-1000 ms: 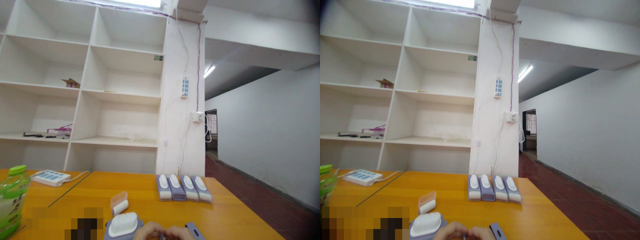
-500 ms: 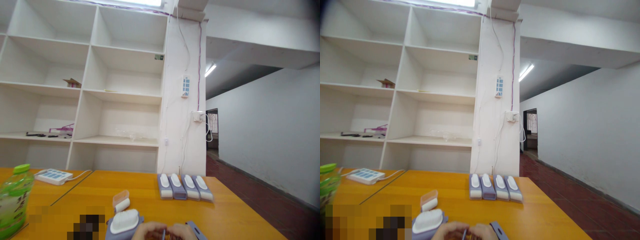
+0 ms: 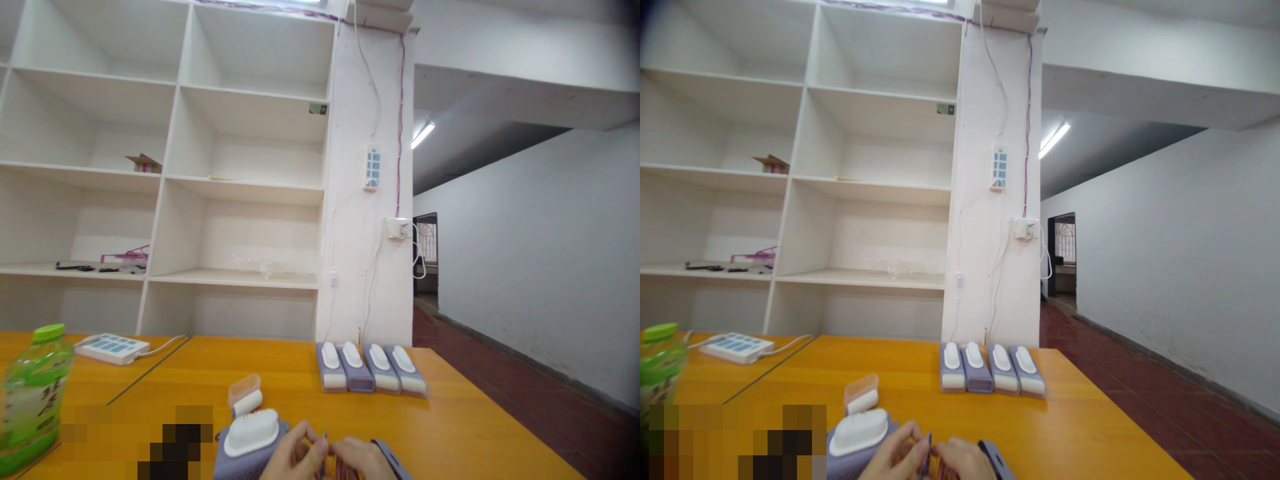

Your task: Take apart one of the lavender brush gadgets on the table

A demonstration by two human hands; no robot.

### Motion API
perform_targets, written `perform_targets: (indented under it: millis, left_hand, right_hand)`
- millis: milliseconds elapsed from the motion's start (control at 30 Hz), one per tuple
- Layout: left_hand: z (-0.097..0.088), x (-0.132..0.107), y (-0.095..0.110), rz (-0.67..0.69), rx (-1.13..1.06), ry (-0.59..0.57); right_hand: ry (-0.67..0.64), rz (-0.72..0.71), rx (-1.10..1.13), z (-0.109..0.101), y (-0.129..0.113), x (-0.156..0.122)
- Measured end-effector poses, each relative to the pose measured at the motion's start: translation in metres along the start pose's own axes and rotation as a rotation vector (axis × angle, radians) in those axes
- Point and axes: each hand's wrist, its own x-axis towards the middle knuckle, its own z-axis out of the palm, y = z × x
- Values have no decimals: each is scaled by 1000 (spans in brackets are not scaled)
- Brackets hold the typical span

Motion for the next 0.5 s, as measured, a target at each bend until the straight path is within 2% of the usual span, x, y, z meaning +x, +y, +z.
perform_targets:
  millis: [133,267,500]
  left_hand:
    - [3,-6,13,11,132,79]
    - [0,-13,21,-23,178,70]
    - [-5,-29,39,28,238,89]
  right_hand:
    - [-23,-14,13,-3,-5,1]
    - [-10,-19,36,0,-10,0]
    - [34,-71,-44,9,-11,1]
